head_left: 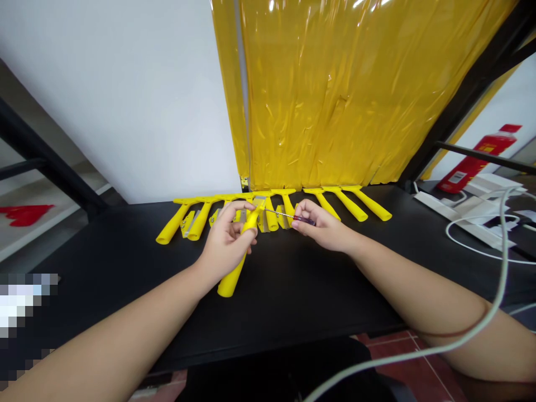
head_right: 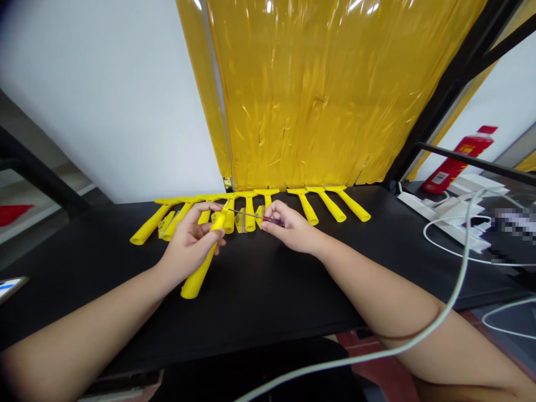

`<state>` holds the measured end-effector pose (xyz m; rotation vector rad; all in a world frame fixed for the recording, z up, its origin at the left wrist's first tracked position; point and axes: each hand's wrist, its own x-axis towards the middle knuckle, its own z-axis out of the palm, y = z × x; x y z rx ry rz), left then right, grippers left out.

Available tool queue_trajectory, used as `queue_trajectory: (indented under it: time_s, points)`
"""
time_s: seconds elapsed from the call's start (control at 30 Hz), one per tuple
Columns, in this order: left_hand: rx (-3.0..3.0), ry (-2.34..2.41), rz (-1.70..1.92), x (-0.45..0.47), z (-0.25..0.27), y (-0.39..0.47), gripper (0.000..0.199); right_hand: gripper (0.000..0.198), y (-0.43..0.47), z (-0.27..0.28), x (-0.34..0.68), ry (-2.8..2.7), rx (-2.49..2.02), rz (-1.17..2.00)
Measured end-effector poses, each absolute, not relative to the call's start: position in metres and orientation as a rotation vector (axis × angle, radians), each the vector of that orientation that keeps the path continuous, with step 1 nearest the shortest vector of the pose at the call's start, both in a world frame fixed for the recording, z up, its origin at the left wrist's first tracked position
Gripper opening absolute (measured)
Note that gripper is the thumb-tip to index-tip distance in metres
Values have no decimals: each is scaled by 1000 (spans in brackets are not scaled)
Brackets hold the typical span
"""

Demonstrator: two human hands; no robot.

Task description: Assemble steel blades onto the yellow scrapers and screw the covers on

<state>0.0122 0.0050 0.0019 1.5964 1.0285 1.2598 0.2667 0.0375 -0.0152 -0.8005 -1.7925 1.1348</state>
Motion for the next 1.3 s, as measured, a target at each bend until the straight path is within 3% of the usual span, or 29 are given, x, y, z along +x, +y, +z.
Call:
queue_trajectory:
  time_s: [0.2, 0.3, 0.53, 0.67, 0.93, 1.03, 1.3]
  points:
    - [1592, 1030, 1238, 12, 0, 7, 43, 54, 42, -19, 267, -1766, -891, 1349]
    - [1560, 1028, 1233, 10, -1, 9, 44, 41, 39, -16, 266, -1710, -807, 1312]
    - [1502, 1013, 1280, 11, 0, 9, 44, 51, 36, -13, 263, -1693, -854, 1445]
    - [1487, 1009, 1274, 13, 2, 7, 44, 40, 33, -11, 262, -1671, -794, 1348]
    - [1477, 1011, 1282, 12, 0, 8, 44, 52, 38, -16, 262, -1649, -915, 1349]
    - [1479, 1013, 1303, 12, 1, 8, 43, 39, 35, -15, 263, -1674, -823, 1305]
    - [1465, 1003, 1342, 12, 1, 10, 42, 42, 36, -18, 263, -1750, -891, 1257]
